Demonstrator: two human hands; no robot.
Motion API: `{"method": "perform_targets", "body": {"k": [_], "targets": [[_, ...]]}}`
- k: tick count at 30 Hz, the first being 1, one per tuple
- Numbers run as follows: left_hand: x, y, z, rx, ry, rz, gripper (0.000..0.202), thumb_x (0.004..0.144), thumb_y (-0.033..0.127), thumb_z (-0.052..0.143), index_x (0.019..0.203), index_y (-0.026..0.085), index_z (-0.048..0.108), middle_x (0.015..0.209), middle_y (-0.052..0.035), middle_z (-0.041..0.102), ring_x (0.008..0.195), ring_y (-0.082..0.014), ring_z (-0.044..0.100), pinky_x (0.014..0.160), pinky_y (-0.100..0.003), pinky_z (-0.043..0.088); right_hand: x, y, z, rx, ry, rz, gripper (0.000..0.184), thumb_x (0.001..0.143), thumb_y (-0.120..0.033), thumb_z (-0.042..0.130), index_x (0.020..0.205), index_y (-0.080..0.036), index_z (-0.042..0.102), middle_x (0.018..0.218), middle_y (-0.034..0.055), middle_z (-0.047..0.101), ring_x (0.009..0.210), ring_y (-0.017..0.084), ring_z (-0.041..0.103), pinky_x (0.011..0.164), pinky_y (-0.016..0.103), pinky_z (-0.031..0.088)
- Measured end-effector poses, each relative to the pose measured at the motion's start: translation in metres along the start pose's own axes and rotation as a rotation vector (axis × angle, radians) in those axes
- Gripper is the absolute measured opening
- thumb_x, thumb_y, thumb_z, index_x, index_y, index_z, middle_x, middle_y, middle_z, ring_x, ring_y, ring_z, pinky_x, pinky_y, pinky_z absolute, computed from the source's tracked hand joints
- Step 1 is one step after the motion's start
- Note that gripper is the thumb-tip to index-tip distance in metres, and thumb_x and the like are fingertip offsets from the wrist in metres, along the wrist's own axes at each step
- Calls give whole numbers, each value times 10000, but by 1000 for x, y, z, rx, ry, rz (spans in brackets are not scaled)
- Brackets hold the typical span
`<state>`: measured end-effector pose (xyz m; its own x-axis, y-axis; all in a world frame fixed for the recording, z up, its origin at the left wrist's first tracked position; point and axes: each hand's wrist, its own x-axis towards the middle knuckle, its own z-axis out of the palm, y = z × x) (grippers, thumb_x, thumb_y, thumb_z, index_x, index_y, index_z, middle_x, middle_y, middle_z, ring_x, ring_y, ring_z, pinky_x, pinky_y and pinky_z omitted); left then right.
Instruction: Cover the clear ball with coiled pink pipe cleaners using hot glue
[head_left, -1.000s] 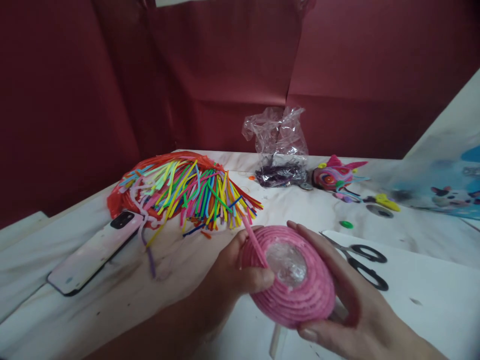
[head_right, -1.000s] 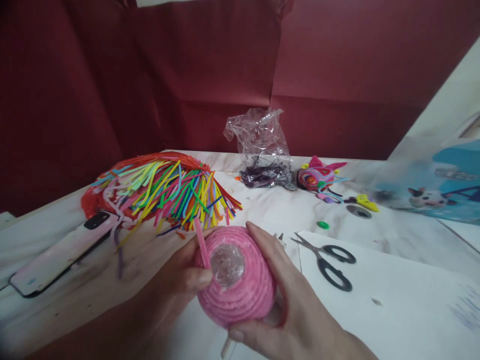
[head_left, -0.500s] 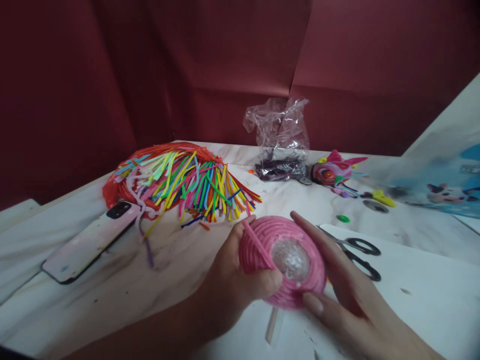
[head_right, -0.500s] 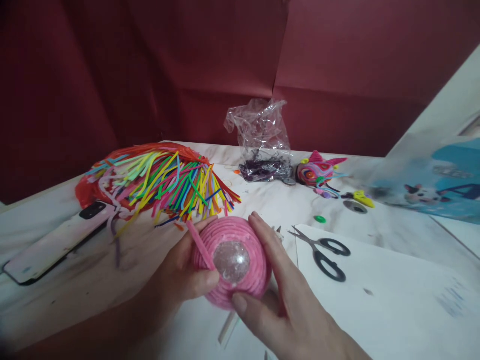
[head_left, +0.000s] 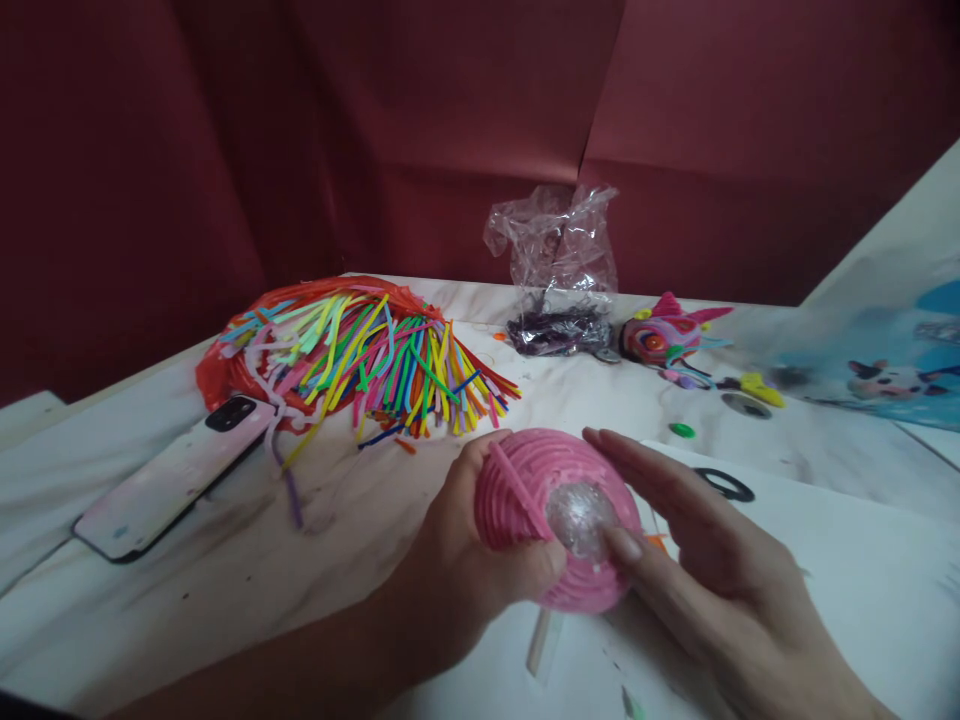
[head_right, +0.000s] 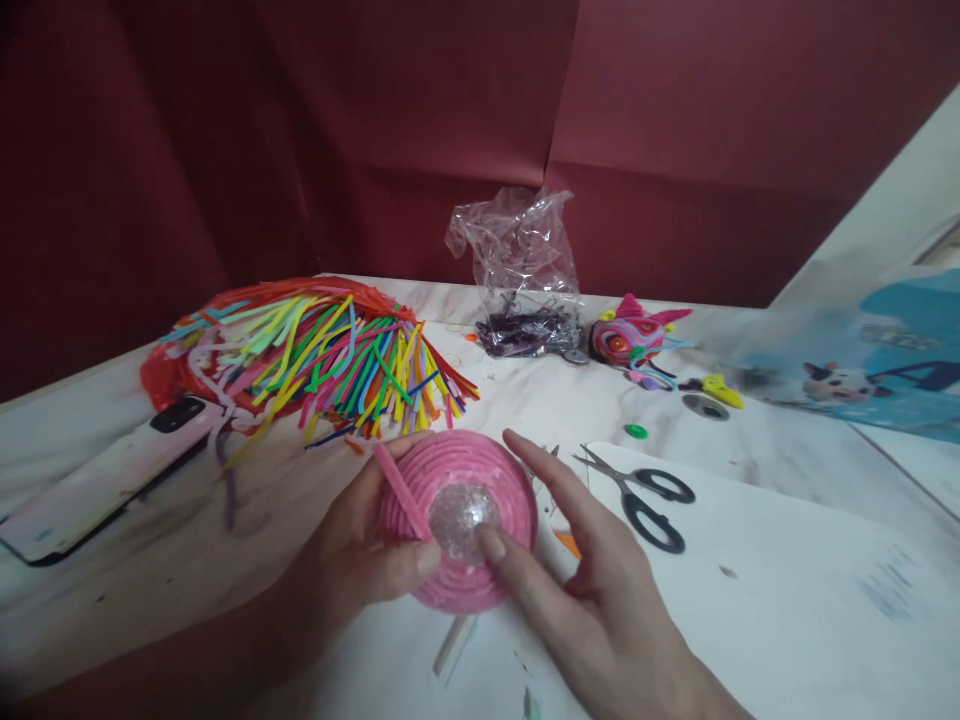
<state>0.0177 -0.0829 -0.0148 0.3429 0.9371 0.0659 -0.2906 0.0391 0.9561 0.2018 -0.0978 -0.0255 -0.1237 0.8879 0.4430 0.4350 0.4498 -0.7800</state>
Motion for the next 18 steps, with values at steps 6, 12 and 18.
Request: {"method": "perform_targets", "body": {"k": [6, 12, 18], "targets": [[3, -2, -2, -3, 14, 21, 511, 646, 138, 684, 1129, 180, 522, 984, -40, 627, 988, -258, 580, 879, -394, 447, 1, -5, -6, -117, 119, -344, 119, 874, -131, 570, 951, -223, 564, 936, 7, 550, 894, 103, 556, 772, 177, 480], [0, -1, -1, 123, 90, -25, 508, 661, 153, 666, 1139, 196, 502, 989, -39, 627, 910, -226, 569, 851, -387, 438, -1, -11, -7, -340, -103, -470, 132, 876, -72, 505, 958, -170, 539, 866, 46, 572, 783, 126, 573, 649, 225, 499], [1, 2, 2, 116, 68, -9, 513, 634, 151, 679, 1116, 198, 513, 985, -29, 623, 908, -222, 567, 842, -363, 443, -2, -14, -5, -442, -101, -539, 80, 887, -97, 490, 893, -163, 534, 742, 46, 569, 647, 144, 549, 539, 245, 468]]}}
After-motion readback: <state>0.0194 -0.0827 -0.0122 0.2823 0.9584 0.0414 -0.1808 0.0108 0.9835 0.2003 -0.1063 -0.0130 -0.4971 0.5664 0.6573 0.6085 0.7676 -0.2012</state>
